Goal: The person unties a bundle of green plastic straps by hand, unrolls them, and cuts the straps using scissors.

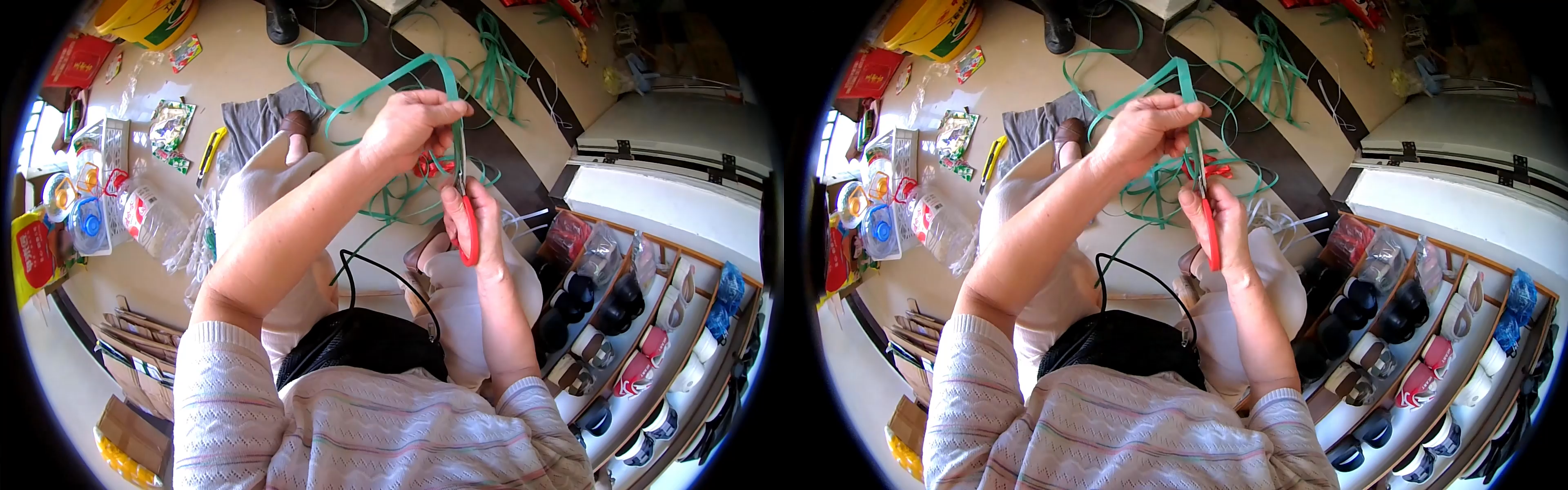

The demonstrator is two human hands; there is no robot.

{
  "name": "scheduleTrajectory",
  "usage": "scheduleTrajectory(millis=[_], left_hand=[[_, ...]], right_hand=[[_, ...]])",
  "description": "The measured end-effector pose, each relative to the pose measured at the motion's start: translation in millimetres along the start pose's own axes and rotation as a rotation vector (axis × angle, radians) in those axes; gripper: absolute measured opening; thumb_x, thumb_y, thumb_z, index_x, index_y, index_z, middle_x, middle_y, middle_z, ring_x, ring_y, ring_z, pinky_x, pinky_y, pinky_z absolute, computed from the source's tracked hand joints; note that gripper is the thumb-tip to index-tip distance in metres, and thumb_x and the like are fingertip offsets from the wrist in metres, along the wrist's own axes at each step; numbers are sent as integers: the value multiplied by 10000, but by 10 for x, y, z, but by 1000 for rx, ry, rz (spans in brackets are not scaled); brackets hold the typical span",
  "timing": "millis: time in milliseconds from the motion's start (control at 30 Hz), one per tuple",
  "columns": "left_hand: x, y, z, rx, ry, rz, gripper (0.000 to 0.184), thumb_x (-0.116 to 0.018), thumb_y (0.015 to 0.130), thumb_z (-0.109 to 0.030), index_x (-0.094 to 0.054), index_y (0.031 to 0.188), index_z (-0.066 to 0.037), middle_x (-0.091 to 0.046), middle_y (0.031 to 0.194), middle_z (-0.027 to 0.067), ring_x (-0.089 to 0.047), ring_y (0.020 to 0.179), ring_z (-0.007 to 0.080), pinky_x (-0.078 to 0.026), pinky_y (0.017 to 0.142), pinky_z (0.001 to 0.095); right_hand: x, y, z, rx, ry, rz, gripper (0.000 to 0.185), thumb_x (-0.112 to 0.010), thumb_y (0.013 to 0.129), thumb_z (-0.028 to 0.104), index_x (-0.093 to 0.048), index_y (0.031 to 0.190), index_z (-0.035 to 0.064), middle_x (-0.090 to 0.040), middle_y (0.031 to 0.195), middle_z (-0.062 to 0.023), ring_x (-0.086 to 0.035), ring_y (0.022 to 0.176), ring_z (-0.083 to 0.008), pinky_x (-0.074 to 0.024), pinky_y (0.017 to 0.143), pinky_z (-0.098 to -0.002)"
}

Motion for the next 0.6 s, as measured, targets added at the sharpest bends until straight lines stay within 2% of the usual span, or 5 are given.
scheduleTrajectory(millis=[100, 200, 400, 600], left_hand=[[-3, 3, 30, 11, -45, -1, 176, -634, 819, -160, -637, 876, 6, -516, 573, 10, -468, 455, 73, -350, 407, 215], [28, 34, -36, 2, -66, 5, 194, -625, 831, -171, -624, 907, 7, -490, 582, 1, -449, 473, 80, -336, 437, 217], [107, 104, -137, -48, -43, -30, 199, -616, 844, -173, -617, 915, 13, -484, 603, -11, -436, 492, 78, -338, 462, 205], [89, 70, -118, -56, 20, -18, 212, -614, 850, -194, -622, 919, 6, -501, 609, -19, -457, 499, 65, -354, 469, 197]], right_hand=[[32, 67, -37, 71, -48, -23, 259, -650, 832, 285, -562, 837, 41, -451, 587, 66, -374, 539, -36, -313, 487, -190], [9, 69, -18, 135, -52, 30, 270, -625, 846, 307, -555, 901, 53, -422, 560, 70, -349, 416, -7, -253, 364, -170], [1, 28, -35, 87, -77, 18, 274, -633, 840, 304, -563, 919, 52, -428, 571, 72, -345, 417, -3, -255, 366, -165], [-12, 48, 5, 147, -102, 18, 288, -625, 844, 318, -563, 918, 47, -428, 557, 66, -347, 405, -13, -266, 366, -175]])
Point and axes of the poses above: each hand's wrist, its own y-axis towards the middle knuckle, its own x-axis out of the back of the hand, z = x × y, the point moved 5 cm from there along y, towards the middle knuckle
